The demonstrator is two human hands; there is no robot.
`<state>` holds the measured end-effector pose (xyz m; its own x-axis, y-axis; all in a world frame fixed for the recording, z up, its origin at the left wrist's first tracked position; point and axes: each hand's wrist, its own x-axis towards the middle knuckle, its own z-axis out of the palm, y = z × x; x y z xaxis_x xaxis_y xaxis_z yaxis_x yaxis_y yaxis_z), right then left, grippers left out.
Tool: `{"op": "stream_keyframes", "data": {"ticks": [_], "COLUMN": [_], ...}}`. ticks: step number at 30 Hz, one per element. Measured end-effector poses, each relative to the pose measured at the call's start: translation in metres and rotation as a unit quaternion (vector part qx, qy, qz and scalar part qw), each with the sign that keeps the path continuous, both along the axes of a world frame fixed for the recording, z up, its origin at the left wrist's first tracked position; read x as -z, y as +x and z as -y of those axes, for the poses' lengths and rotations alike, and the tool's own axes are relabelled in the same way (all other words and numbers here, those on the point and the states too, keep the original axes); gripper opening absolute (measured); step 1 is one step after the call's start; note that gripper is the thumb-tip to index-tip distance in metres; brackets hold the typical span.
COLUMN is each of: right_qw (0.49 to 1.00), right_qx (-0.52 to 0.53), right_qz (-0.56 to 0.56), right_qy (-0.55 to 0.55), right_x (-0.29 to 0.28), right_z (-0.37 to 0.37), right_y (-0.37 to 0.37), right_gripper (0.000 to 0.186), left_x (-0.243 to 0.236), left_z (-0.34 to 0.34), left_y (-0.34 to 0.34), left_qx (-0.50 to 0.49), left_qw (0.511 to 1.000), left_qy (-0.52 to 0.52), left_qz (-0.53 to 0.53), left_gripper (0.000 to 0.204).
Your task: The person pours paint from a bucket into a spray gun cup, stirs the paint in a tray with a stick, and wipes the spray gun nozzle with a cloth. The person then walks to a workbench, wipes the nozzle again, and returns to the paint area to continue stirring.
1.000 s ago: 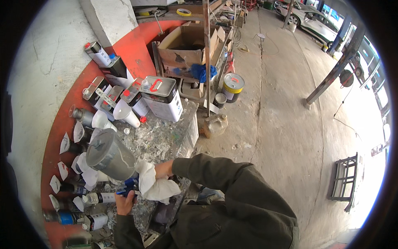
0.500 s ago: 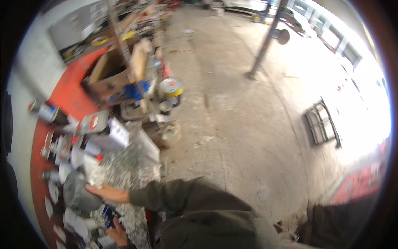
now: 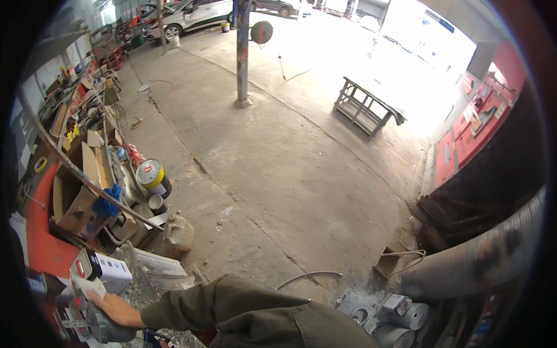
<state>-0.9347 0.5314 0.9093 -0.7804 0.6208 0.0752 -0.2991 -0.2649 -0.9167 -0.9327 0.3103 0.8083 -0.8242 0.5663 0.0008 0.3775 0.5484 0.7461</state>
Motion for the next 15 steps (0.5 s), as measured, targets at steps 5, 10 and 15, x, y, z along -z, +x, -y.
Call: {"op": "stream_keyframes", "data": {"ticks": [5,10,15], "right_qw": [0.935,0.919,0.939], "right_qx": [0.271,0.240,0.197], "right_qz": [-0.017,-0.029,-0.046], "right_qy": [0.229,0.310,0.277], "right_x": [0.005,-0.003,-0.005], "right_z": [0.047,0.016,-0.020], "right_y": [0.026,0.032,0.019], "right_gripper": [0.071,0.065,0.060], "left_x": [0.005,0.025,-0.029], "left_z": [-0.031,-0.043,-0.069], "left_y": [-0.016,-0.010,0.032], "left_qx": [0.107,0.024,-0.007], "left_qw": [0.949,0.982,0.996], "left_qy": [-0.012,-0.078,0.083], "left_qz": [-0.296,-0.172,-0.024], "left_gripper": [0.058,0.060,0.072]}}
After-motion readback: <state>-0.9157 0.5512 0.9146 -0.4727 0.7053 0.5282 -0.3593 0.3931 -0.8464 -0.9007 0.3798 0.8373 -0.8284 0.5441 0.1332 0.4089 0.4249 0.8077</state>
